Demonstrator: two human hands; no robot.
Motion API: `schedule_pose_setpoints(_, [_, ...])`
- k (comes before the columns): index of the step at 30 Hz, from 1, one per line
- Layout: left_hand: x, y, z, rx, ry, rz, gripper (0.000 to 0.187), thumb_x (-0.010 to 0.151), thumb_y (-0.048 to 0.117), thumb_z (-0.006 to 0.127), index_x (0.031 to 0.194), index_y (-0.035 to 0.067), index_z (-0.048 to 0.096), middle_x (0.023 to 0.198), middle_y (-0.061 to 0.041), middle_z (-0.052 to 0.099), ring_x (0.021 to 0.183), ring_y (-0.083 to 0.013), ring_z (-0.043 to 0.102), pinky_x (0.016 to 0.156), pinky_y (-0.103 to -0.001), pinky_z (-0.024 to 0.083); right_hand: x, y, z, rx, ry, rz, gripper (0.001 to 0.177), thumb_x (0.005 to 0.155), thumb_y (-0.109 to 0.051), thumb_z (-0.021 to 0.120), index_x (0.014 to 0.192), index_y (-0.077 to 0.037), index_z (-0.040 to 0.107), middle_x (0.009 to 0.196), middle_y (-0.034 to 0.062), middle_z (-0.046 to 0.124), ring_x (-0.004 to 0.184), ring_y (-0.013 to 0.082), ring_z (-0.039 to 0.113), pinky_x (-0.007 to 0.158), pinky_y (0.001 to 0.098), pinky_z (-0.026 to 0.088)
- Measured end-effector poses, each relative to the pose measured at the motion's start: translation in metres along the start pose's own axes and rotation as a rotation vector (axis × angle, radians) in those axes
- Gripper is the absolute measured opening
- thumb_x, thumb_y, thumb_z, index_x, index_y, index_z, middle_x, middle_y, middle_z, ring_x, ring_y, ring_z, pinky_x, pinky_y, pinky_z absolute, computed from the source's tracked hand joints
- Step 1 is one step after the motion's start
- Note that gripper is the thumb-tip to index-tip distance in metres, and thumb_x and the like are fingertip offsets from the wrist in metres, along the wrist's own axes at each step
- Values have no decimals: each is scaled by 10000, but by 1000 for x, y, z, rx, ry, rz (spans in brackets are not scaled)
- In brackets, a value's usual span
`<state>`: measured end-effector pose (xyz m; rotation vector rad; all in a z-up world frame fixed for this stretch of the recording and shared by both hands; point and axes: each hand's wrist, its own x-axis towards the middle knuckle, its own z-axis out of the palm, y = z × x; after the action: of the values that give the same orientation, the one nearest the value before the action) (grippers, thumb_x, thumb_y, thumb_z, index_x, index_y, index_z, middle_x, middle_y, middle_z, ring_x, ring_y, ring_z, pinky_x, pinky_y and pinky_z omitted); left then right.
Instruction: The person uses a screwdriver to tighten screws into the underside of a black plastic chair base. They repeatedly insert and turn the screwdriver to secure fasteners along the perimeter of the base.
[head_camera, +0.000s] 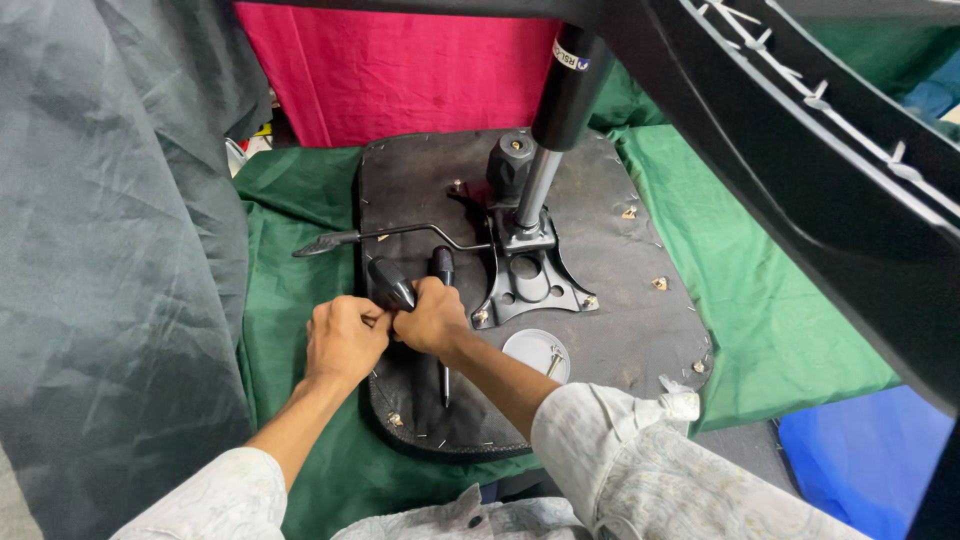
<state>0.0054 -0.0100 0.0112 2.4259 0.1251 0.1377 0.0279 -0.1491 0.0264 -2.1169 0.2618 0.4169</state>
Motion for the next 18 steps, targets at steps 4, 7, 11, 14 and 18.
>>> schedule_pose_setpoints(4, [-3, -3, 1, -18, 56, 73, 162, 791, 192, 816, 867, 50, 798, 902, -143, 747, 782, -333, 721, 750, -439, 559, 0, -4, -10, 26, -49, -7, 259, 762, -176, 756, 1003, -83, 769, 918, 138, 804, 932, 230, 797, 848, 351, 601])
schedule_pose_setpoints(7, [-6, -8, 6, -93, 64, 99, 173, 780, 147, 786, 919, 44, 781, 943, -120, 745, 733, -286, 731, 732, -412, 572, -5, -5, -10, 16, -29, -25, 229, 787, -181, 757, 996, -89, 773, 910, 139, 788, 935, 239, 778, 848, 360, 583])
schedule_pose_setpoints(11, [-7, -11, 7, -62, 72, 100, 138, 799, 135, 776, 902, 45, 795, 905, -123, 759, 767, -283, 737, 758, -411, 575, -9, -2, -6, 43, -20, -57, 223, 763, -140, 752, 978, -89, 781, 918, 131, 788, 936, 230, 773, 845, 357, 580])
schedule_pose_setpoints(14, [-8, -6, 5, -68, 11, -16, 167, 820, 179, 780, 937, 61, 794, 845, -142, 765, 768, -295, 755, 763, -407, 590, -8, 4, -5, 72, -34, -90, 238, 750, -107, 740, 983, -82, 778, 921, 129, 792, 928, 227, 772, 843, 350, 579])
schedule_pose_setpoints(18, [-6, 0, -4, -17, -58, -69, 174, 828, 218, 785, 912, 71, 823, 818, -131, 780, 794, -306, 765, 770, -412, 590, -8, 7, -5, 120, -98, -92, 247, 773, -107, 710, 1012, -79, 764, 919, 121, 804, 904, 199, 788, 836, 334, 589])
